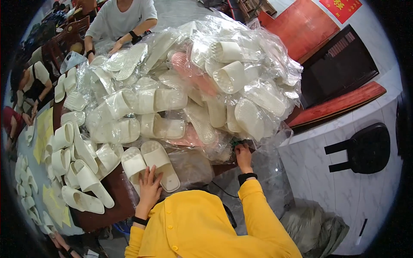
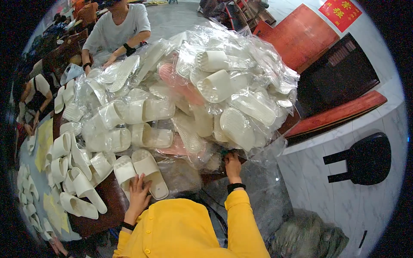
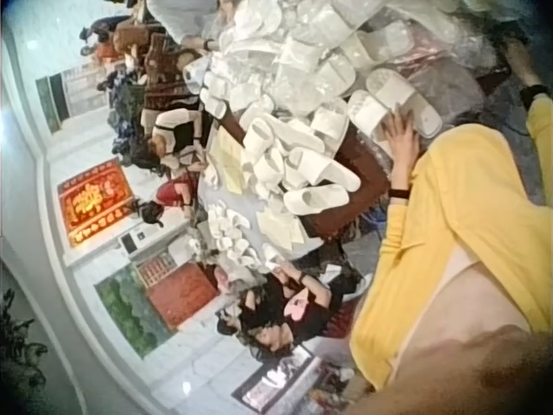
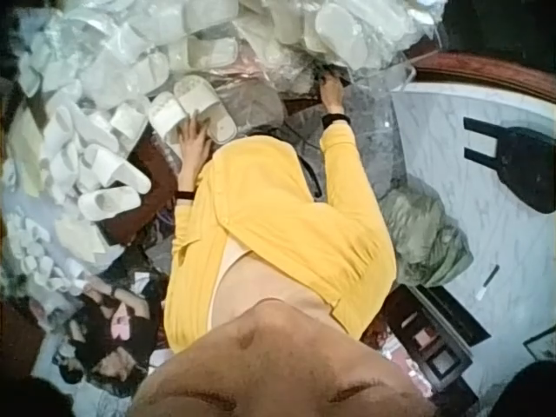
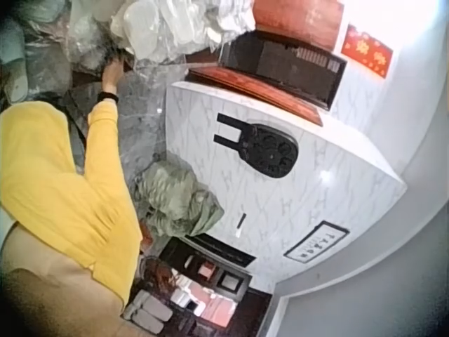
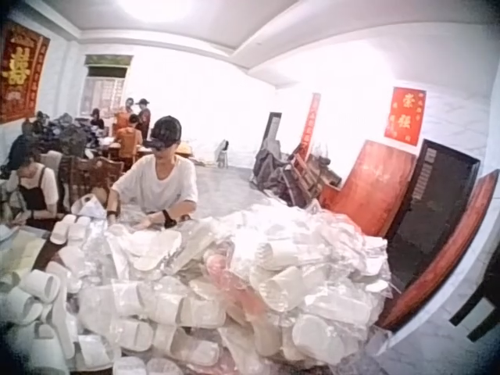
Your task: Emptying a large sack of white slippers onto a table and then sorting them for inspection or further packaging.
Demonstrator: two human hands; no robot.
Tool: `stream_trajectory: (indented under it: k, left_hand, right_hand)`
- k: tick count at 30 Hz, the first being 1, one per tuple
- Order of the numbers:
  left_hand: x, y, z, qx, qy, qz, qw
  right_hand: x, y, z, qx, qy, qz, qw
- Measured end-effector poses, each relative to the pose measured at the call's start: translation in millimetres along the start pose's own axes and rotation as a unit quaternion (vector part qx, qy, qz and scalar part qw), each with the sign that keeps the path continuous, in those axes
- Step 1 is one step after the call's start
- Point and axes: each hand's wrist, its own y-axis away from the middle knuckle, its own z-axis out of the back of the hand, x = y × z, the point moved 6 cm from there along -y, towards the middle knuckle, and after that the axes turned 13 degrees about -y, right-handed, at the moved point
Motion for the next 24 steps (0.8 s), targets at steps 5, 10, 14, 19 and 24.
stream_trajectory:
  k: [5,10,14,19,24]
  left_hand:
    - [-3.3,-2.2,0.5,-0.007,0.003,-0.004,1.000]
    - [-0.1,2.9,0.4,-0.008,-0.007,0.003,1.000]
    - [-3.7,-1.3,5.5,-0.007,-0.007,-0.005,1.000]
    - [-3.4,-0.3,16.2,-0.002,-0.008,-0.007,1.000]
    - [2.8,3.1,46.2,-0.057,0.072,0.010,0.996]
  right_hand:
    - [-70.8,13.3,25.3,-0.025,-0.184,-0.155,0.970]
    - [-95.6,36.0,113.5,-0.266,-0.552,-0.338,0.714]
    - [-133.1,57.7,233.5,-0.441,-0.630,-0.215,0.602]
    - [-13.3,36.6,341.3,-0.510,-0.621,-0.038,0.594]
    - [164.6,-7.6,283.0,-0.224,-0.524,0.081,0.818]
